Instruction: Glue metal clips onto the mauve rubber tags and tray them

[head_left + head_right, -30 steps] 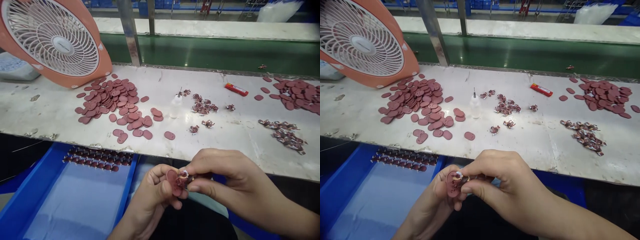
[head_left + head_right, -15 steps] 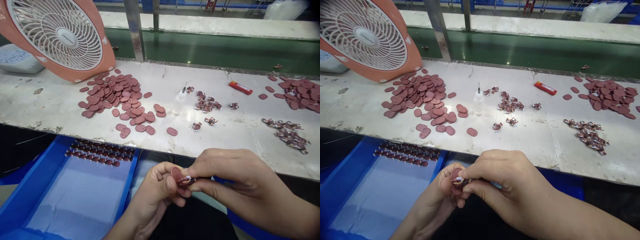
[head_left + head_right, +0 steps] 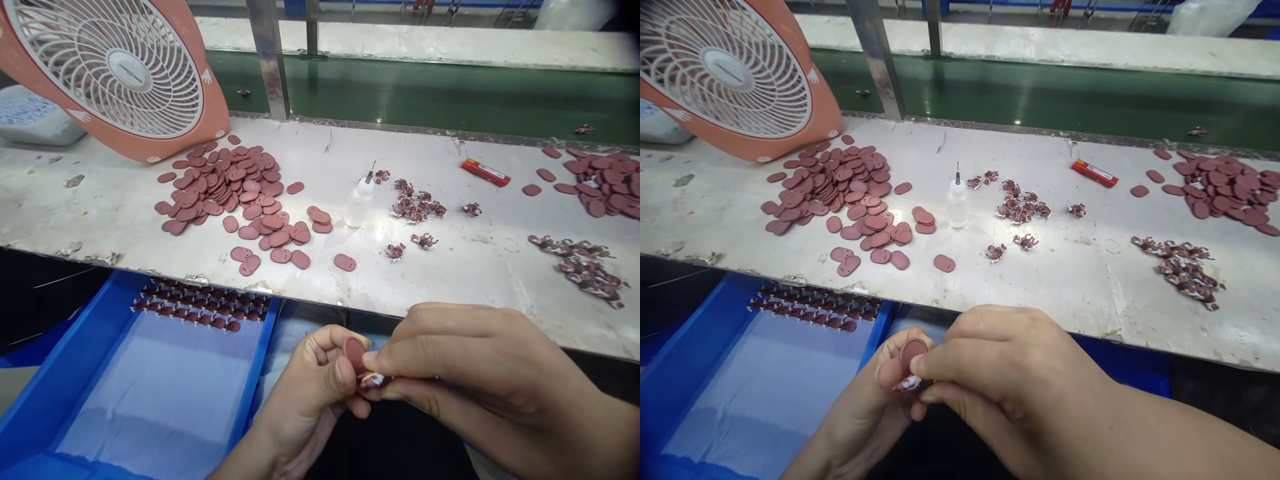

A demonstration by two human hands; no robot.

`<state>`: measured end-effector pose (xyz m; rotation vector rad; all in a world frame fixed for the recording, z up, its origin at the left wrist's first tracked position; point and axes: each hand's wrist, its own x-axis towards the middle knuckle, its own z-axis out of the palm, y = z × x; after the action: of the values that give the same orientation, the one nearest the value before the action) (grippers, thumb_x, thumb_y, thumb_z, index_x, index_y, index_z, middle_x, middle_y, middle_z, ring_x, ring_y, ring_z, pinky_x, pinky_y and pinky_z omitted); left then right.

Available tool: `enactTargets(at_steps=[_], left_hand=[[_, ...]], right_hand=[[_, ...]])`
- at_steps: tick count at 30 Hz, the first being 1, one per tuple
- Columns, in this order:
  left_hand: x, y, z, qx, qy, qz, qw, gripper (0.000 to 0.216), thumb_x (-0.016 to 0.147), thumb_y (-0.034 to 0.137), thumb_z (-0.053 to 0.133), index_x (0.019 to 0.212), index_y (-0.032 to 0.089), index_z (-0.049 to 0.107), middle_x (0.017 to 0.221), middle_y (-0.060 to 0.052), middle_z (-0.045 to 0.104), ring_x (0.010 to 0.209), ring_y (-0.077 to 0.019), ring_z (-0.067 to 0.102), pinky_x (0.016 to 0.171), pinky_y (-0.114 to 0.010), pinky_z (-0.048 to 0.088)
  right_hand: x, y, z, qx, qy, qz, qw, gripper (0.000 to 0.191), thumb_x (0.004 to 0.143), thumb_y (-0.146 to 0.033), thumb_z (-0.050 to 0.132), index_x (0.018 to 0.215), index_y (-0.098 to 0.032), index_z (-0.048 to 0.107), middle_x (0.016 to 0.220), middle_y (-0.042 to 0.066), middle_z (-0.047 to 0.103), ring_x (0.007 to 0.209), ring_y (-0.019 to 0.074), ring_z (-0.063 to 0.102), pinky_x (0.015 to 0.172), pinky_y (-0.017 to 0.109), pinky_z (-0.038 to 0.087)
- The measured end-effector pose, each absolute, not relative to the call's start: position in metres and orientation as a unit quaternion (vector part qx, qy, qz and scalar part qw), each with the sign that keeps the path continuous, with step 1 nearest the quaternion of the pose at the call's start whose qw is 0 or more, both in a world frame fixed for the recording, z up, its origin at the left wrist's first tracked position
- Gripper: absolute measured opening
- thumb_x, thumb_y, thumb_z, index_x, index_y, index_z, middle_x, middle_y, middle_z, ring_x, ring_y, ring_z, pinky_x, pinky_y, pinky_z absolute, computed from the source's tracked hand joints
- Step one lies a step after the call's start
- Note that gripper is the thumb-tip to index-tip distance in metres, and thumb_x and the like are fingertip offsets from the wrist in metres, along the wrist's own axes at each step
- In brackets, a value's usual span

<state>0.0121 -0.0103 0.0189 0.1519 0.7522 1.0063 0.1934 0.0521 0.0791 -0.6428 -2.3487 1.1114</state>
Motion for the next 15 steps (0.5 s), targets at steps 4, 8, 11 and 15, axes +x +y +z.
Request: enactTargets(at_steps=[4,8,11,15], left_hand=[[0.0124,-0.0117,0.02,0.069,0.346,0.467,0.811,0.04,0.055,0.044,0.093,0.067,0.015,0.067,0.063,0.002,0.066,0.054,-0.0067,0.059,0.049,-0.012,0.044],[0.0124,-0.0133,0.0191,0.058,0.343,0.472,0.81,0.04,0.055,0.044,0.093,0.068,0.016,0.067,0.062,0.002,0.065,0.053,-0.0062,0.057,0.049,-0.012,0.043],[0.0128,-0.0141,0.0196,0.058,0.34,0.471,0.812,0.041,0.056,0.044,0.093,0.068,0.016,0.067,0.058,0.004,0.061,0.051,-0.005,0.054,0.05,-0.013,0.041],[0.0134,-0.0146,0.022,0.073,0.338,0.467,0.814,0.042,0.055,0.046,0.093,0.068,0.016,0.066,0.054,0.004,0.059,0.051,-0.0058,0.052,0.052,-0.014,0.04]], right_hand=[[0.1919,0.0512,0.0784,-0.227,-0.849,0.416,0.235,0.018,0.097,-0.008,0.057,0.104,-0.024,0.062,0.094,-0.001,0.072,0.08,0.0093,0.066,0.075,0.017,0.054],[0.1919,0.0487,0.0754,-0.224,-0.856,0.401,0.236,0.021,0.097,-0.007,0.056,0.11,-0.022,0.061,0.093,-0.001,0.072,0.08,0.0095,0.065,0.075,0.017,0.054],[0.1923,0.0478,0.0741,-0.229,-0.86,0.39,0.235,0.022,0.097,-0.009,0.056,0.115,-0.02,0.061,0.094,0.001,0.071,0.081,0.0095,0.065,0.075,0.017,0.055],[0.1917,0.0479,0.0747,-0.223,-0.865,0.381,0.238,0.021,0.097,-0.009,0.056,0.115,-0.019,0.062,0.09,0.002,0.071,0.079,0.0102,0.067,0.074,0.016,0.057]])
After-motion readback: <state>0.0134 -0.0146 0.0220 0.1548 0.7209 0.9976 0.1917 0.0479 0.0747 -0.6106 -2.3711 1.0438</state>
